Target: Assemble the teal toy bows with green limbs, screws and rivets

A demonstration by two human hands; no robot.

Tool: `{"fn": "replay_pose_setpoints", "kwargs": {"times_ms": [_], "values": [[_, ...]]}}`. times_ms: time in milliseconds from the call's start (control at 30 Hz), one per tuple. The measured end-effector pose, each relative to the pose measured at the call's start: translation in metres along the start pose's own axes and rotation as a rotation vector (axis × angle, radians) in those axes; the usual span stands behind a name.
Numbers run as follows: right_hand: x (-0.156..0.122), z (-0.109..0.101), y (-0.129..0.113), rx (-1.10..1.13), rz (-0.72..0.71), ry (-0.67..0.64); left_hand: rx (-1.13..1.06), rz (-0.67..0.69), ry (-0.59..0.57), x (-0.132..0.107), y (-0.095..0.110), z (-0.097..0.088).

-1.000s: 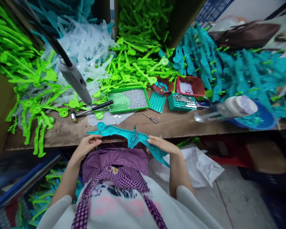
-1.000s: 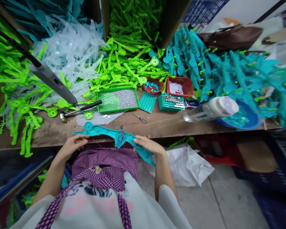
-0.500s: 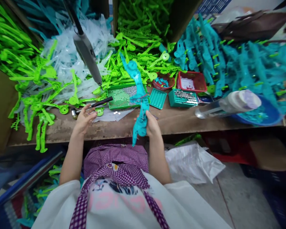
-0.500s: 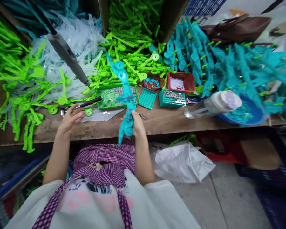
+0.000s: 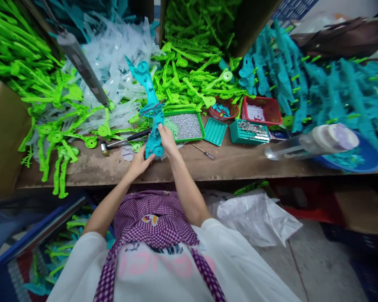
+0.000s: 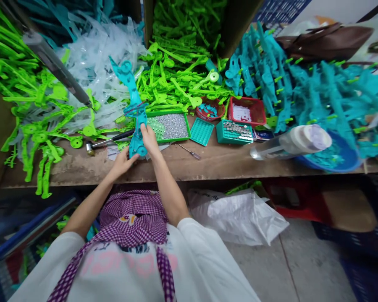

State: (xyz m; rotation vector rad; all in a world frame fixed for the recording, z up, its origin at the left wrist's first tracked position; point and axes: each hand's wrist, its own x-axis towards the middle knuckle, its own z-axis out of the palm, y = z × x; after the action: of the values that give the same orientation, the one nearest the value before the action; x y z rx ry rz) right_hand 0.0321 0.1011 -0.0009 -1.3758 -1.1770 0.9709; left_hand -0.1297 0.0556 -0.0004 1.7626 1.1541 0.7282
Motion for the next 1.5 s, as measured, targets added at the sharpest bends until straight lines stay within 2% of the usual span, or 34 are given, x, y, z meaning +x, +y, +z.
{"fn": "replay_pose_setpoints", "kwargs": {"times_ms": [67, 167, 233, 333, 467, 633, 767, 867, 967, 1100, 1167, 1300, 1400, 1500], "values": [[-0.015, -0.019, -0.001, -0.084, -0.009, 0.055, -0.086, -0.044, 0.039, 0.009, -0.013, 0.004], [-0.046, -0.041, 0.004, -0.354, -0.060, 0.173, -0.144, -0.053, 0.114, 0.011, -0.027, -0.004], [-0.063, -0.038, 0.011, -0.530, -0.081, 0.130, -0.163, -0.045, 0.106, 0.009, -0.031, -0.008], [-0.074, -0.018, 0.021, -0.754, -0.096, 0.060, -0.160, -0.048, 0.121, 0.008, -0.031, -0.007], [-0.072, -0.003, 0.025, -0.960, -0.136, -0.072, -0.158, -0.060, 0.133, 0.010, -0.029, -0.002], [-0.061, -0.018, 0.018, -1.067, -0.229, -0.285, -0.096, -0.085, 0.136, 0.012, -0.029, 0.000], [-0.048, -0.027, 0.017, -1.119, -0.350, -0.443, -0.009, -0.039, 0.184, 0.013, -0.030, 0.001], [-0.043, -0.030, 0.019, -1.063, -0.400, -0.485, -0.042, -0.025, 0.175, 0.010, -0.030, 0.000], [-0.050, -0.037, 0.018, -0.917, -0.367, -0.417, -0.064, -0.036, 0.155, 0.004, -0.028, -0.001], [-0.069, -0.049, 0.003, -0.606, -0.225, -0.061, 0.043, -0.074, 0.131, -0.004, -0.024, 0.005], [-0.069, -0.049, -0.006, -0.502, -0.187, 0.067, 0.058, -0.091, 0.096, -0.005, -0.022, 0.010], [-0.042, -0.038, -0.013, -0.555, -0.234, 0.086, 0.028, -0.085, 0.079, -0.002, -0.021, 0.020], [-0.024, -0.030, -0.014, -0.752, -0.271, 0.036, 0.059, -0.084, 0.087, -0.002, -0.023, 0.024], [-0.019, -0.027, -0.018, -0.951, -0.282, -0.011, 0.093, -0.080, 0.093, -0.003, -0.025, 0.026]]}}
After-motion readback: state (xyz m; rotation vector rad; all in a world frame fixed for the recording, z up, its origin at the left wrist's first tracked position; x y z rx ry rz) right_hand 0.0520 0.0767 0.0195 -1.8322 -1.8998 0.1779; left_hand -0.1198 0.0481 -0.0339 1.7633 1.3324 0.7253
